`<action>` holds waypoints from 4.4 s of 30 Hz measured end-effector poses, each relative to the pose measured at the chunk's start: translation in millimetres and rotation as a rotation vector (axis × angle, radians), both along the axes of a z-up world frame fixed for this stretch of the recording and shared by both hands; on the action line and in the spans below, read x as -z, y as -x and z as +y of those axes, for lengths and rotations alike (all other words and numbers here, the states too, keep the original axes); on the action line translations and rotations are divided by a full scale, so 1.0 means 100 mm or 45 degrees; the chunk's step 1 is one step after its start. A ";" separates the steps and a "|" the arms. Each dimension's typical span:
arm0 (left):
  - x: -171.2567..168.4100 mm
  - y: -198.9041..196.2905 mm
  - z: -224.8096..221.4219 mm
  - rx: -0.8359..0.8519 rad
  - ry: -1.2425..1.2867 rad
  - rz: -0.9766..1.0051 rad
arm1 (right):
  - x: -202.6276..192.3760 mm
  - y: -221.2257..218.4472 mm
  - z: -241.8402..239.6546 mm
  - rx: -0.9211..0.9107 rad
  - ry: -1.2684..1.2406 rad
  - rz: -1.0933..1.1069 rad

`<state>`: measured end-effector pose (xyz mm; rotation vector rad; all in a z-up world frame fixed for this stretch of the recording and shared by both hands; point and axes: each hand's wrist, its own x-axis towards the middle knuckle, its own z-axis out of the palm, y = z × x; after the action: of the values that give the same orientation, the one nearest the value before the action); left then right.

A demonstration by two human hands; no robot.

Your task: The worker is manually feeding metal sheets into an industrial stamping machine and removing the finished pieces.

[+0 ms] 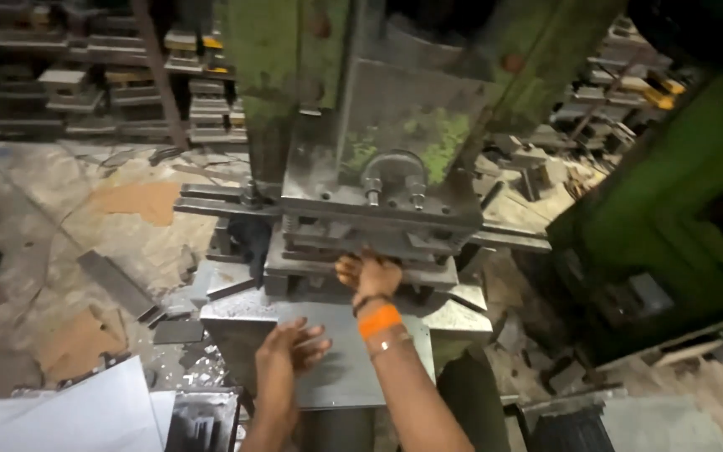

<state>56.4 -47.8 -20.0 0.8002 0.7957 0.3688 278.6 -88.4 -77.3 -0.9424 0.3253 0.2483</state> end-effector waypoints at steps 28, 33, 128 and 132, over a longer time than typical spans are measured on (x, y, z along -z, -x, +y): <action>0.10 0.05 -0.29 0.066 0.026 -0.052 | -0.37 0.45 -0.16 -0.014 0.464 -0.288; 0.19 -0.06 -0.34 0.042 0.023 -0.059 | -0.45 0.48 -0.18 -0.055 0.509 -0.265; -0.03 2.88 1.81 -0.457 -0.636 0.349 | -0.81 2.26 0.10 -1.263 0.317 -0.469; 0.15 2.93 1.89 -0.456 -0.697 0.221 | -0.80 2.19 0.08 -1.260 0.405 -0.565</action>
<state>-236.5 141.2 -34.9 1.2131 1.0216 0.8701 59.2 -80.5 3.1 -1.3884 -0.5583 0.8888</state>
